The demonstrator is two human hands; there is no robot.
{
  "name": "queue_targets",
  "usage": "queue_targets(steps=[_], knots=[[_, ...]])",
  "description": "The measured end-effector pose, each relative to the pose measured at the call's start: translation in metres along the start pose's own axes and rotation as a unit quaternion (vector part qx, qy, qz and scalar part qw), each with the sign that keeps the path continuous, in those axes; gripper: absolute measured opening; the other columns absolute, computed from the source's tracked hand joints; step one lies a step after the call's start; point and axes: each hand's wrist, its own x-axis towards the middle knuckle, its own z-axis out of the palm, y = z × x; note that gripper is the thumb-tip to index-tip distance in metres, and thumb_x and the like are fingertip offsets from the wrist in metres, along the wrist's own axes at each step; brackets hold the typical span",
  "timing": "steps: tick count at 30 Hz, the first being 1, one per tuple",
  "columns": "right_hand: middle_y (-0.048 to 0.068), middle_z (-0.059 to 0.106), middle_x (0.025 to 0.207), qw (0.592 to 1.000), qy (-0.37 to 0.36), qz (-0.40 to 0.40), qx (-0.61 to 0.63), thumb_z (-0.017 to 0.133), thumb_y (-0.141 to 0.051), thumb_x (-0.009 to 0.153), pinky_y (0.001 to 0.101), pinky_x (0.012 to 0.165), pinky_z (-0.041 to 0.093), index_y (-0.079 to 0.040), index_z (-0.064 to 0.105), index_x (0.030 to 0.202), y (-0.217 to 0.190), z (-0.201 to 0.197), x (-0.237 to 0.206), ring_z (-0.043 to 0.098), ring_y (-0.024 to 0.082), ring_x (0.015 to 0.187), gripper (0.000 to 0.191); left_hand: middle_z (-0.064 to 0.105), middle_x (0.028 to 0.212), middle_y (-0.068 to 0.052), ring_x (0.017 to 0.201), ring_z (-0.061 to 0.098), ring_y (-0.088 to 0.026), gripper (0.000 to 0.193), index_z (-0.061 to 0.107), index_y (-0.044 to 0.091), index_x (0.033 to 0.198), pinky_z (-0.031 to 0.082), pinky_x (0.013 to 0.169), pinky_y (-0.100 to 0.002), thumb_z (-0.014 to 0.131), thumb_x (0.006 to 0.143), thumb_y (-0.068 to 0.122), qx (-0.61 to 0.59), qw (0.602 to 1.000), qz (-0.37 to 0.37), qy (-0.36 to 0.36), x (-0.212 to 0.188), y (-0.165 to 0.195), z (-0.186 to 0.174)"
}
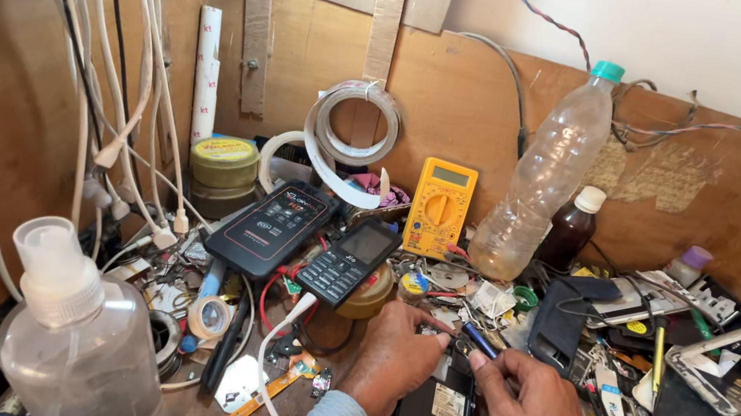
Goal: The person uses a screwdriver to remove screws from a disassembled mobile phone chassis on a cluttered workbench. They repeatedly loosen and remove screws, reposition the chassis, and continue unscrewing components throughout the clip.
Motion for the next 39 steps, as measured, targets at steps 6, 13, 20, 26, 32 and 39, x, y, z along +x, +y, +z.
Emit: queue_targets(steps=[6, 13, 20, 26, 32, 39], knots=[[0.014, 0.067, 0.055, 1.0, 0.003, 0.005, 0.006, 0.068, -0.049, 0.093, 0.041, 0.052, 0.046, -0.006, 0.079, 0.089, 0.0, -0.001, -0.001, 0.062, 0.022, 0.049, 0.045, 0.078, 0.088, -0.014, 0.081, 0.076, -0.021, 0.023, 0.082, 0.01, 0.098, 0.057, 0.073, -0.036, 0.077, 0.076, 0.017, 0.01, 1.0, -0.016, -0.014, -0.002, 0.005, -0.003], [0.015, 0.065, 0.055, 0.999, 0.005, 0.015, -0.031, 0.068, -0.053, 0.091, 0.0423, 0.055, 0.048, -0.009, 0.079, 0.089, -0.001, 0.0, -0.001, 0.063, 0.024, 0.05, 0.046, 0.078, 0.096, -0.013, 0.09, 0.076, -0.022, 0.022, 0.082, 0.012, 0.095, 0.058, 0.08, -0.036, 0.078, 0.076, 0.021, 0.025, 1.0, -0.017, -0.005, 0.001, 0.004, -0.001], [0.014, 0.067, 0.055, 1.0, 0.001, 0.013, -0.022, 0.068, -0.053, 0.09, 0.0423, 0.055, 0.049, -0.009, 0.079, 0.088, -0.002, -0.002, -0.002, 0.064, 0.024, 0.051, 0.046, 0.078, 0.096, -0.013, 0.091, 0.076, -0.021, 0.022, 0.082, 0.012, 0.096, 0.058, 0.081, -0.036, 0.078, 0.077, 0.022, 0.026, 0.999, -0.027, -0.01, 0.001, 0.005, -0.001], [0.015, 0.066, 0.057, 0.999, -0.021, -0.017, -0.019, 0.066, -0.05, 0.093, 0.042, 0.055, 0.048, -0.005, 0.077, 0.087, 0.003, 0.0, 0.005, 0.061, 0.022, 0.051, 0.047, 0.078, 0.094, -0.013, 0.089, 0.076, -0.02, 0.021, 0.082, 0.012, 0.096, 0.058, 0.08, -0.035, 0.077, 0.077, 0.02, 0.019, 0.999, -0.023, -0.016, 0.001, 0.004, -0.002], [0.01, 0.061, 0.053, 0.994, -0.07, -0.078, 0.007, 0.065, -0.044, 0.091, 0.038, 0.053, 0.046, 0.001, 0.074, 0.079, 0.013, -0.004, 0.019, 0.05, 0.015, 0.052, 0.048, 0.079, 0.092, -0.012, 0.088, 0.077, -0.021, 0.019, 0.083, 0.012, 0.091, 0.058, 0.079, -0.035, 0.078, 0.075, 0.019, 0.003, 1.0, -0.013, -0.004, 0.004, -0.002, 0.004], [0.003, 0.057, 0.052, 0.991, -0.125, -0.039, 0.041, 0.069, -0.039, 0.092, 0.0338, 0.05, 0.041, 0.003, 0.075, 0.071, 0.009, -0.011, 0.026, 0.046, 0.01, 0.052, 0.047, 0.078, 0.092, -0.014, 0.09, 0.077, -0.024, 0.018, 0.083, 0.015, 0.09, 0.058, 0.08, -0.036, 0.076, 0.074, 0.019, 0.014, 1.0, -0.023, 0.015, 0.002, 0.0, 0.005]])
